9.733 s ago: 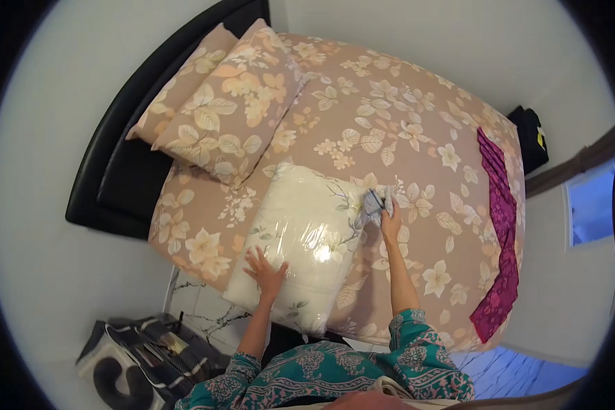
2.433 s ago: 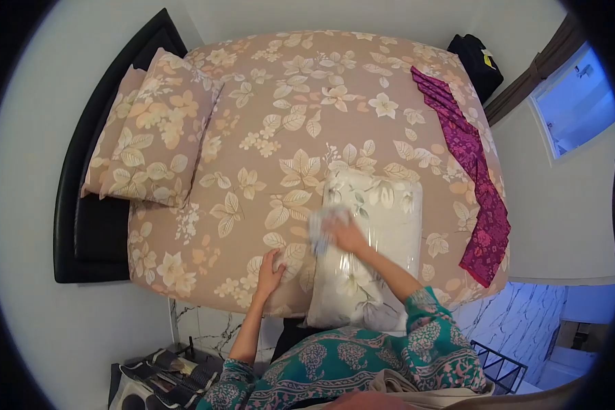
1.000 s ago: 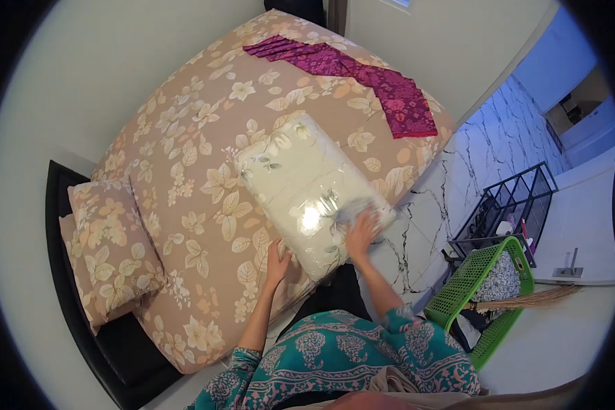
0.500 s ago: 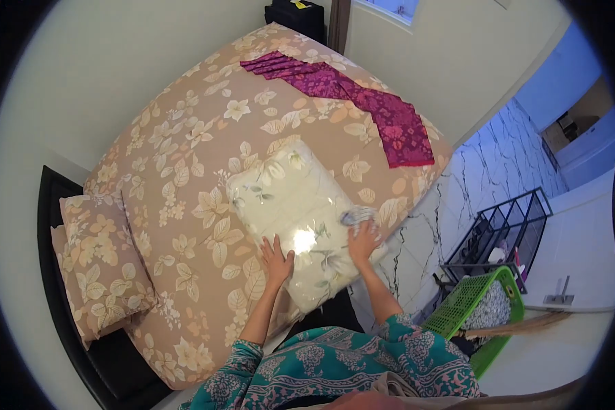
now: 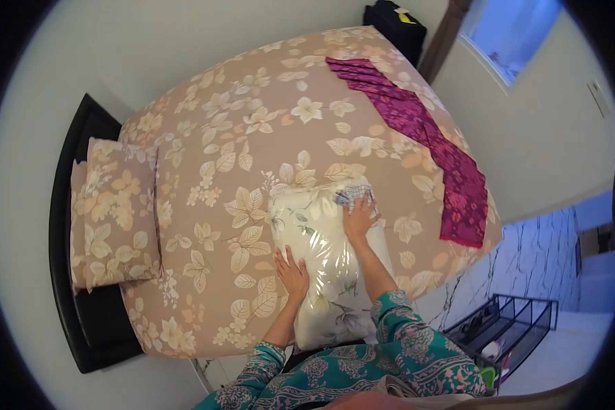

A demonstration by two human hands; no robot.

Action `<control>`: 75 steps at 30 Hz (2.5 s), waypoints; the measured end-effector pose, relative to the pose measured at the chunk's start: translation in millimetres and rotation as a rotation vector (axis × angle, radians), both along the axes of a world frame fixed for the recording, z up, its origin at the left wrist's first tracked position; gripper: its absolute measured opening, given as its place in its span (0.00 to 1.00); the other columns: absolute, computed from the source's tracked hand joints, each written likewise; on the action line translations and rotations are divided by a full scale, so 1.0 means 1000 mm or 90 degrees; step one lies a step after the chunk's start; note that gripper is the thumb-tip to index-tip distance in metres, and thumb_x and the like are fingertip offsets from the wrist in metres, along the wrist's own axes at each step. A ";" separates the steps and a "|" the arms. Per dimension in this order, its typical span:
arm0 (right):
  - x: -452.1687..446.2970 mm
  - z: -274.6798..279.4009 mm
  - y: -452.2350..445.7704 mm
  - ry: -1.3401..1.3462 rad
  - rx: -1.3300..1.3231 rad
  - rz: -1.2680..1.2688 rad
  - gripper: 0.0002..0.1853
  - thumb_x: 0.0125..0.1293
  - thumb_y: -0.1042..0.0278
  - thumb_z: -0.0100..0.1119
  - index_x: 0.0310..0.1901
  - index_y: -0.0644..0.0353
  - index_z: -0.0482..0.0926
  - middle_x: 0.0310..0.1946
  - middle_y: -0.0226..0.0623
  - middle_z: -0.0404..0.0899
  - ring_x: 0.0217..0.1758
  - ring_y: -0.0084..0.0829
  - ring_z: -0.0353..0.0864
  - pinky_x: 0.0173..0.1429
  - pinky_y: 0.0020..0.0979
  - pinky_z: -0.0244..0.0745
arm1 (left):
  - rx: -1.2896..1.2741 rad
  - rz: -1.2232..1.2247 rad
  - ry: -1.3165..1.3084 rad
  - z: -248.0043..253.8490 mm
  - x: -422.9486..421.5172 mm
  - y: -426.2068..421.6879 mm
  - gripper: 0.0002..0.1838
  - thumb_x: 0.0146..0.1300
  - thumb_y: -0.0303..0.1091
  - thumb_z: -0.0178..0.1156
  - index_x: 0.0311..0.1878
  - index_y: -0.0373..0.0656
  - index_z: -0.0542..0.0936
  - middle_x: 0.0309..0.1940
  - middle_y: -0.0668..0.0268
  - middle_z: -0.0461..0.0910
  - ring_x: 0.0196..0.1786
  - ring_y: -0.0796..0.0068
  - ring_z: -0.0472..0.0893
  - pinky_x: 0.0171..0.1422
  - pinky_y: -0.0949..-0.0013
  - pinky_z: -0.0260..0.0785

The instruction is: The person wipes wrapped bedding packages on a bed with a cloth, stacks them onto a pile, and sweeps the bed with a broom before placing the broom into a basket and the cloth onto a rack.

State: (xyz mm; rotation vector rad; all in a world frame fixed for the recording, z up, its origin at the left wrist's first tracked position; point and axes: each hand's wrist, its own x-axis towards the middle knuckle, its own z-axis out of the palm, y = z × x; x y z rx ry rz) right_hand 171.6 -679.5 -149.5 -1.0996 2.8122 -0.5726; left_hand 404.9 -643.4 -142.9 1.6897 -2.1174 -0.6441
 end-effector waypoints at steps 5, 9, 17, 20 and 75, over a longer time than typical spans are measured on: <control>0.083 0.011 -0.074 0.007 0.037 0.351 0.27 0.61 0.45 0.51 0.56 0.53 0.72 0.73 0.34 0.47 0.75 0.44 0.41 0.69 0.66 0.32 | -0.030 0.006 -0.008 0.001 -0.001 0.000 0.32 0.67 0.47 0.44 0.72 0.49 0.52 0.71 0.49 0.46 0.71 0.43 0.49 0.70 0.46 0.45; 0.111 0.030 -0.098 -0.033 0.148 0.555 0.28 0.59 0.43 0.53 0.58 0.48 0.70 0.72 0.34 0.49 0.75 0.43 0.42 0.68 0.68 0.33 | -0.027 -0.003 0.014 0.000 0.000 -0.007 0.32 0.67 0.46 0.44 0.72 0.49 0.53 0.70 0.48 0.48 0.71 0.44 0.50 0.70 0.48 0.46; -0.053 -0.003 -0.063 0.014 0.072 0.117 0.28 0.63 0.45 0.48 0.60 0.54 0.69 0.69 0.36 0.56 0.71 0.49 0.51 0.66 0.68 0.40 | -0.016 -0.014 0.031 0.004 -0.003 -0.005 0.32 0.66 0.45 0.47 0.71 0.48 0.54 0.70 0.47 0.49 0.71 0.44 0.51 0.70 0.47 0.46; -0.058 -0.009 0.013 -0.139 -0.076 0.062 0.28 0.63 0.48 0.51 0.58 0.58 0.66 0.70 0.40 0.53 0.69 0.57 0.52 0.64 0.67 0.48 | -0.041 -0.019 0.013 0.004 -0.002 -0.004 0.31 0.66 0.41 0.47 0.71 0.45 0.54 0.68 0.43 0.51 0.69 0.42 0.53 0.70 0.48 0.46; 0.178 0.040 0.332 0.025 0.010 0.286 0.35 0.53 0.56 0.61 0.66 0.31 0.63 0.71 0.27 0.52 0.73 0.43 0.48 0.70 0.58 0.37 | 0.124 -0.147 0.150 -0.001 0.096 0.124 0.35 0.65 0.44 0.49 0.70 0.39 0.52 0.67 0.39 0.50 0.69 0.41 0.51 0.72 0.51 0.42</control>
